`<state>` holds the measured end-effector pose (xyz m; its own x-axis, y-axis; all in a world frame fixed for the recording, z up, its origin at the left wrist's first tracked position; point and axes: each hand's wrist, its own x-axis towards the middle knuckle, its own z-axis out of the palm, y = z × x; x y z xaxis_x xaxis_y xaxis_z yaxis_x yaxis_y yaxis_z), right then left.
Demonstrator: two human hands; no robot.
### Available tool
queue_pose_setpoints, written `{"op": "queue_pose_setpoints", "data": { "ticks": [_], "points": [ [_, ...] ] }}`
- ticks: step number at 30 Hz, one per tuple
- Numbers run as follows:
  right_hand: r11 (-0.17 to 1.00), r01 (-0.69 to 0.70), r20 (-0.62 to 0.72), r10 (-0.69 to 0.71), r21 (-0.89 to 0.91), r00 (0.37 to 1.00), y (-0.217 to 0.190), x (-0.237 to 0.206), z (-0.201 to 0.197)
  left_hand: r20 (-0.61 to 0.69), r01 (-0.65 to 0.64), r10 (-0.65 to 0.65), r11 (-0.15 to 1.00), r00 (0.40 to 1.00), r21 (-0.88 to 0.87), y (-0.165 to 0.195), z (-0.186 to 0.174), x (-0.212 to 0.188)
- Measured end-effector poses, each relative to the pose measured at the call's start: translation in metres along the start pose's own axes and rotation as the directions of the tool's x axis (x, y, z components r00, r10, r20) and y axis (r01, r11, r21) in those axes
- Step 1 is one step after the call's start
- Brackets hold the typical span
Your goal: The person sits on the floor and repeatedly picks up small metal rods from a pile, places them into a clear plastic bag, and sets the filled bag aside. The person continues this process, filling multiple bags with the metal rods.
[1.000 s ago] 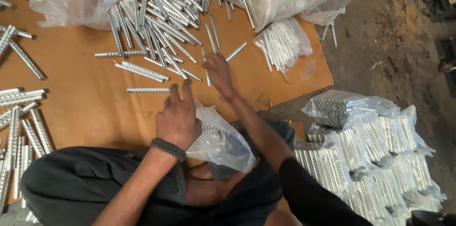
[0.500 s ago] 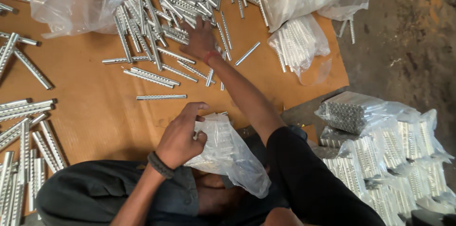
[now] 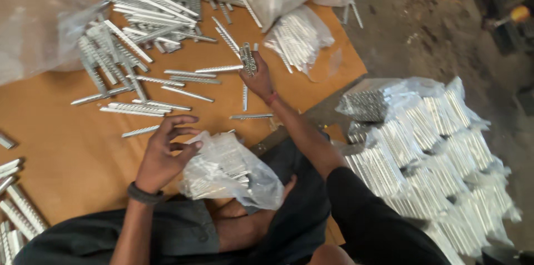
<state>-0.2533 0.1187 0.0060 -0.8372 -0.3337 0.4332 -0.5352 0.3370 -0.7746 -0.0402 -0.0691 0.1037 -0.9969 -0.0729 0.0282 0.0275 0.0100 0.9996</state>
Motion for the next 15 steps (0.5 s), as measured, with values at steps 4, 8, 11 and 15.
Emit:
{"op": "queue_pose_setpoints", "data": {
  "ticks": [4, 8, 11, 15],
  "points": [
    [0.892, -0.053, -0.153, 0.135, 0.448, 0.979, 0.002, -0.033, -0.039, 0.019, -0.018, 0.019, 0.998, 1.000, -0.059, -0.005, 0.023, 0.000],
    [0.924, -0.125, -0.227, 0.217, 0.362, 0.949, 0.020, -0.055, -0.057, -0.016, -0.075, 0.074, 0.994, 0.997, -0.079, -0.010, 0.043, 0.000],
    [0.907, -0.254, -0.167, 0.322, 0.335, 0.932, 0.033, -0.064, -0.058, -0.050, -0.106, 0.100, 0.984, 0.994, -0.144, -0.012, 0.052, -0.003],
    [0.920, -0.249, -0.183, 0.313, 0.303, 0.932, 0.045, -0.069, -0.052, -0.082, -0.094, 0.079, 0.974, 0.994, -0.205, -0.013, 0.053, -0.008]
  ]
}}
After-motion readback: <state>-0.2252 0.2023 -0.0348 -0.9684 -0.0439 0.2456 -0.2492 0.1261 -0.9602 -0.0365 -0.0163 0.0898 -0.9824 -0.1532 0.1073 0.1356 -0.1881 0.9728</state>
